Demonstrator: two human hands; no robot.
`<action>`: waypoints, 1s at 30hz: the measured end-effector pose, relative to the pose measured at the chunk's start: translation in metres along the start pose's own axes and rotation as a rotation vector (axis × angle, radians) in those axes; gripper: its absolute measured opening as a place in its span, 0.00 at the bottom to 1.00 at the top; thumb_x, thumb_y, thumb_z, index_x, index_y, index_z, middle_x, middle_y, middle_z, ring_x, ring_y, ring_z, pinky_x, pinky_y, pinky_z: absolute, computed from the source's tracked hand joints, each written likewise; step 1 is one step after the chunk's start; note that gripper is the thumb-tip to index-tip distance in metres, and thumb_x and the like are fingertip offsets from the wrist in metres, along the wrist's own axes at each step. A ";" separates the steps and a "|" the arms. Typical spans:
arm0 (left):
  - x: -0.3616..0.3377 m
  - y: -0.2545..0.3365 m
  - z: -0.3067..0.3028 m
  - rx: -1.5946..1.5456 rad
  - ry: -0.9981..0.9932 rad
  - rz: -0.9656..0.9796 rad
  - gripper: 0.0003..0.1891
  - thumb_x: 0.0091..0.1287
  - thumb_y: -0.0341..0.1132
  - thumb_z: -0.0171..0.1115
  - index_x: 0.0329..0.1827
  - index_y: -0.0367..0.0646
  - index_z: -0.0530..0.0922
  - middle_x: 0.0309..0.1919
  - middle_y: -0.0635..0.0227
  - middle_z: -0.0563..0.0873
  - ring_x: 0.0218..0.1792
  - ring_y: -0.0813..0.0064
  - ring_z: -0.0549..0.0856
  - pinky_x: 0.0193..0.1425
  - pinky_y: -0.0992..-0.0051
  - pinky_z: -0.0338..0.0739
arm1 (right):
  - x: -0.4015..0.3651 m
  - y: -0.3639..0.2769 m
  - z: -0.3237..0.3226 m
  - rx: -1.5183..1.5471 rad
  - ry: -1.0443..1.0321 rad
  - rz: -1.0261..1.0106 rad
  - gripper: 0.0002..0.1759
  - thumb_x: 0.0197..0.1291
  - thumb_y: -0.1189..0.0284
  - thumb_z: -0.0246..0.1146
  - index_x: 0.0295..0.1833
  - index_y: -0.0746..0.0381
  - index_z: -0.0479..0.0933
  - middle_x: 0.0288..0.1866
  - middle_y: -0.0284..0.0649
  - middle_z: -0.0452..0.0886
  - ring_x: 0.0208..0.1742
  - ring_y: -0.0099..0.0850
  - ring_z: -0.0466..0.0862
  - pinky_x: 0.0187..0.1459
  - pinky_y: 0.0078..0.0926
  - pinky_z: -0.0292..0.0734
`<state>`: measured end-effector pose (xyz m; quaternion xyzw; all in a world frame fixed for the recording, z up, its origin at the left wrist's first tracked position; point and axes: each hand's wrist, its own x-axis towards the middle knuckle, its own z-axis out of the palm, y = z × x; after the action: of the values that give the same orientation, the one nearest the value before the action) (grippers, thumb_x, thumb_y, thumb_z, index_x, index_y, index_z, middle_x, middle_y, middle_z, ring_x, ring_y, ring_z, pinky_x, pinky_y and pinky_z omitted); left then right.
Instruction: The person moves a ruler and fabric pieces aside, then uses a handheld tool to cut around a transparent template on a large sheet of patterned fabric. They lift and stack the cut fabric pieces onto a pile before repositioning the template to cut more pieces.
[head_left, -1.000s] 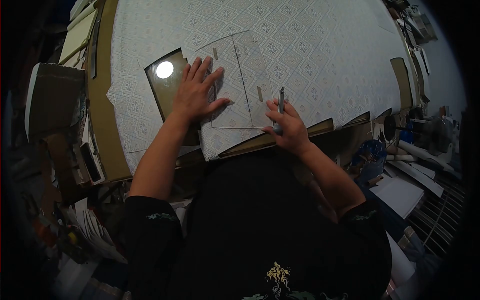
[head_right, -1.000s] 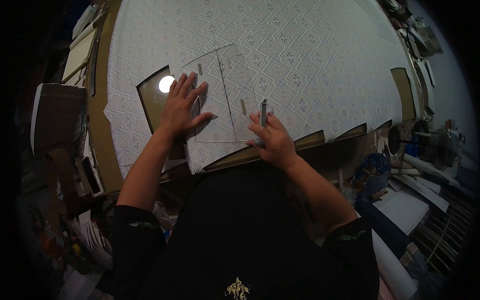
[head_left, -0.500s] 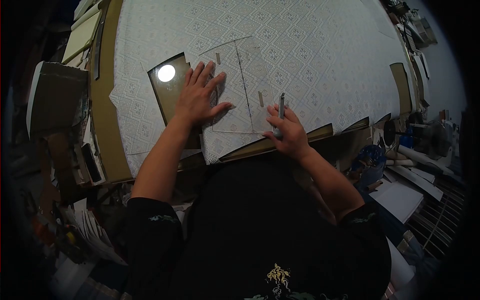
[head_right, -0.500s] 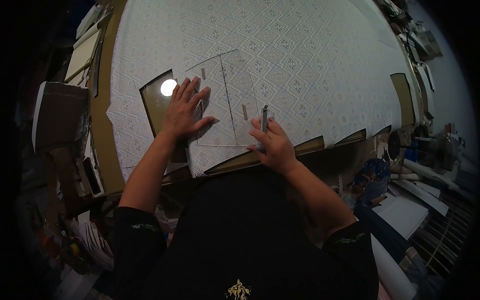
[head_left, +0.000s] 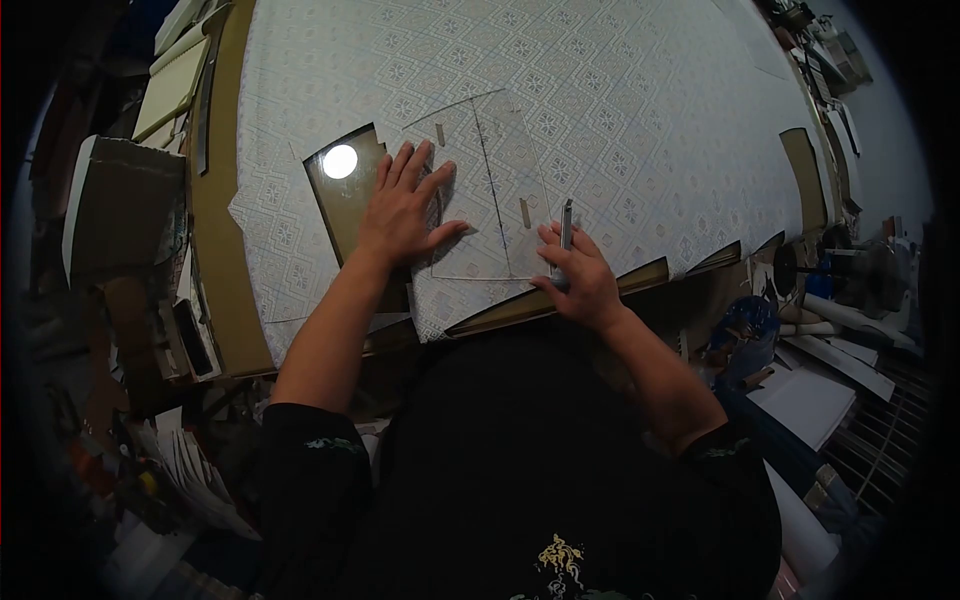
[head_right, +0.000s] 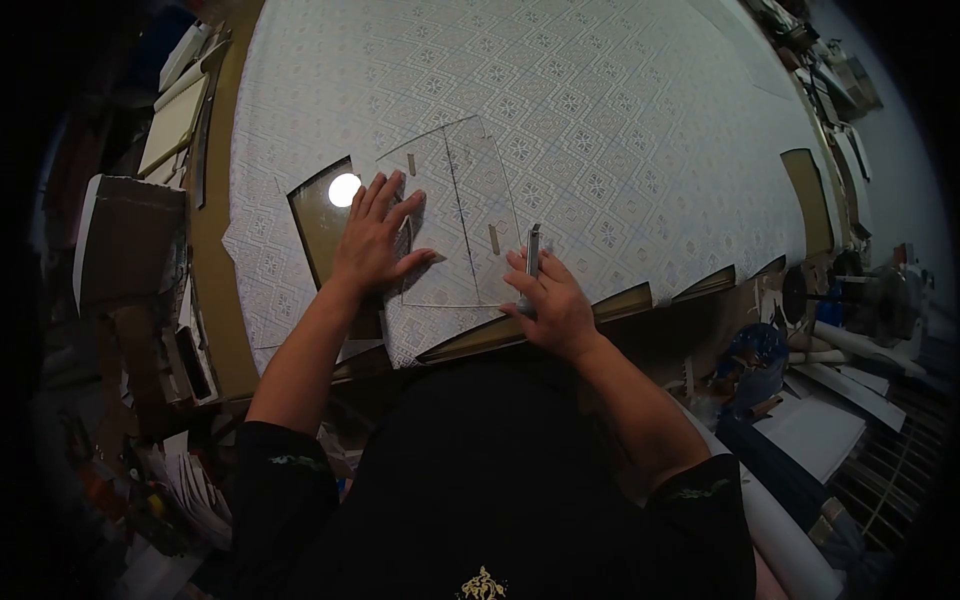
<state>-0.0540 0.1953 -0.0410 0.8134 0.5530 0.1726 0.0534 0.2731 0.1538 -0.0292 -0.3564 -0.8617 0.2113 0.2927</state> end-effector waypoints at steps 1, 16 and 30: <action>0.000 0.000 -0.001 0.001 0.000 -0.001 0.43 0.61 0.68 0.71 0.75 0.53 0.77 0.82 0.51 0.65 0.84 0.48 0.60 0.86 0.46 0.50 | 0.000 0.000 0.000 -0.006 -0.002 0.004 0.27 0.55 0.70 0.79 0.59 0.59 0.77 0.68 0.48 0.83 0.70 0.52 0.80 0.74 0.54 0.72; 0.000 0.001 -0.001 0.002 0.012 -0.003 0.43 0.60 0.68 0.72 0.74 0.52 0.78 0.82 0.51 0.66 0.83 0.48 0.61 0.86 0.45 0.50 | -0.001 -0.001 0.001 -0.018 -0.008 0.024 0.26 0.57 0.68 0.78 0.59 0.60 0.77 0.69 0.48 0.83 0.70 0.52 0.80 0.75 0.54 0.71; -0.001 0.002 -0.001 0.014 -0.008 0.002 0.44 0.62 0.66 0.72 0.76 0.50 0.75 0.82 0.50 0.64 0.84 0.47 0.59 0.86 0.46 0.52 | -0.001 0.001 0.002 -0.018 -0.003 0.018 0.26 0.57 0.68 0.79 0.59 0.59 0.77 0.69 0.47 0.83 0.71 0.50 0.80 0.75 0.52 0.71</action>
<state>-0.0533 0.1939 -0.0394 0.8150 0.5530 0.1656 0.0496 0.2734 0.1532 -0.0315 -0.3664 -0.8607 0.2068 0.2866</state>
